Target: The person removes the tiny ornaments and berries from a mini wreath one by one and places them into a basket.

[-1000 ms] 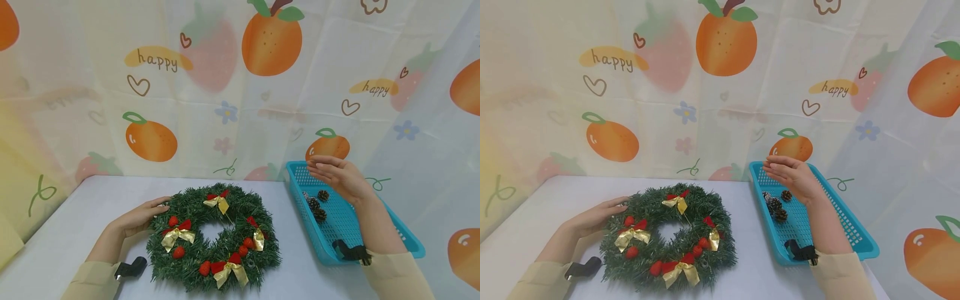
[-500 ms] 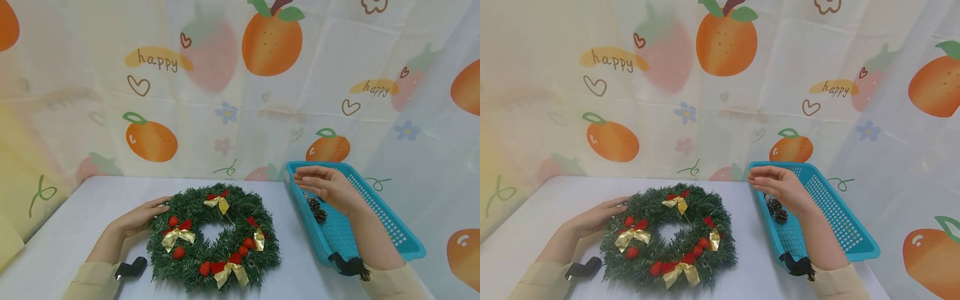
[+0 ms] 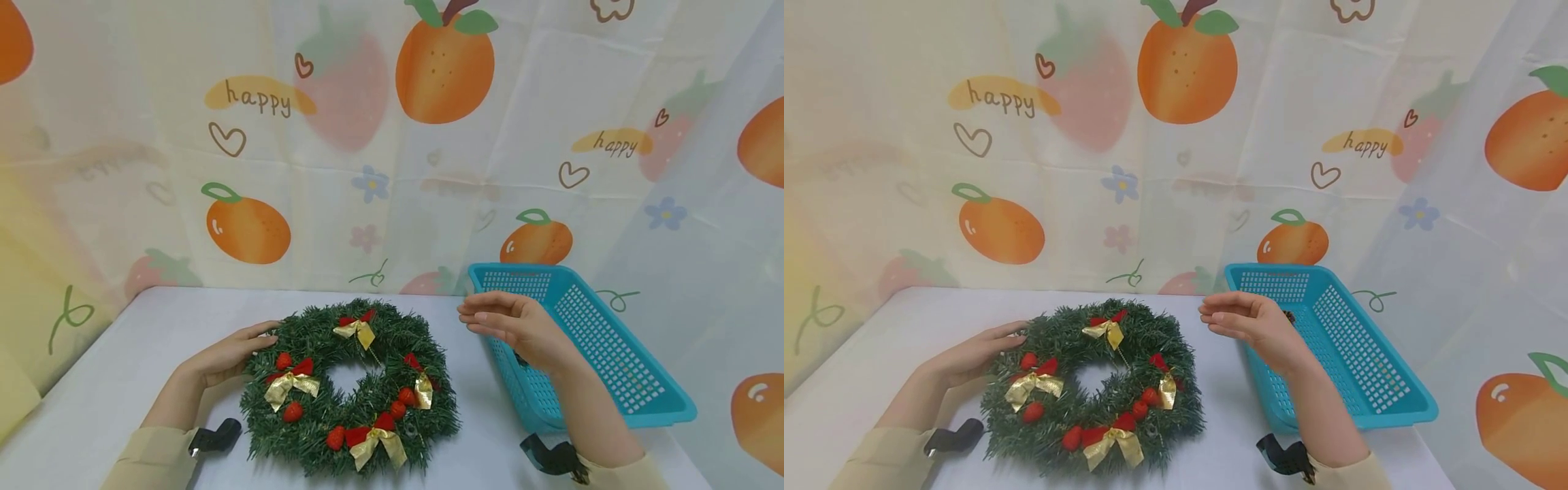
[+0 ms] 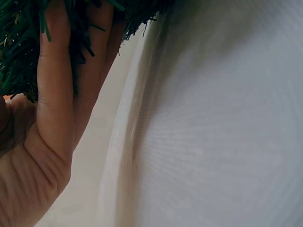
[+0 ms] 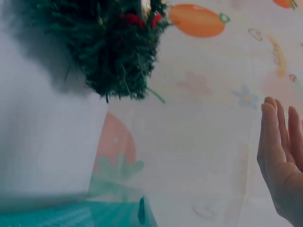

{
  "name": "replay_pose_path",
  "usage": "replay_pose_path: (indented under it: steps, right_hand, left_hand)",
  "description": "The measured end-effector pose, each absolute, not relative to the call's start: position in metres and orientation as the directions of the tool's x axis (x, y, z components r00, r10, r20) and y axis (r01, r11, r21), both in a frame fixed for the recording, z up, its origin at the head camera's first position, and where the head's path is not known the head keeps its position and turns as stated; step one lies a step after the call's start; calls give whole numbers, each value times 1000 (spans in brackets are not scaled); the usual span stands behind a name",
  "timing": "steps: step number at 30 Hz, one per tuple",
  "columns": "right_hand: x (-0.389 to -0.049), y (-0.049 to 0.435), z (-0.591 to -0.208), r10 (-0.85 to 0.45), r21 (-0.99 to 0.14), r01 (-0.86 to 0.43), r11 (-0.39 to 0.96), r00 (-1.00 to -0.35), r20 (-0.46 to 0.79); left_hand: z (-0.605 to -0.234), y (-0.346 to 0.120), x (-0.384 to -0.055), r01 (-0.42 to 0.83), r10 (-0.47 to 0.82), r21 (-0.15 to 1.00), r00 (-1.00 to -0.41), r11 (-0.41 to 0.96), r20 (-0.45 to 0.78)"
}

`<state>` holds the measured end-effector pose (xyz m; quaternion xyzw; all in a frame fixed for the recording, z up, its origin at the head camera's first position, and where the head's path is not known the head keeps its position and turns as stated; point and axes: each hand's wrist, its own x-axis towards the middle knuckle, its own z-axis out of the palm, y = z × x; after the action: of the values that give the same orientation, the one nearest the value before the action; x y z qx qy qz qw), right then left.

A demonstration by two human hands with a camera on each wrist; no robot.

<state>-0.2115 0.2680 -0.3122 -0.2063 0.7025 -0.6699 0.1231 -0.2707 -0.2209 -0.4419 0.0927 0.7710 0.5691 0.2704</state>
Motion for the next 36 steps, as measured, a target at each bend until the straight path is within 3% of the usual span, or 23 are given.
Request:
replay_pose_path:
  steps: [22, 36]
  right_hand:
    - [-197, 236, -358, -535, -992, -71, 100, -845, 6]
    - [-195, 212, -377, -536, -965, -66, 252, -840, -83]
  left_hand:
    - [-441, -222, -271, -151, 456, 930, -838, 334, -300]
    - [-439, -221, -270, -155, 449, 927, -840, 342, -306]
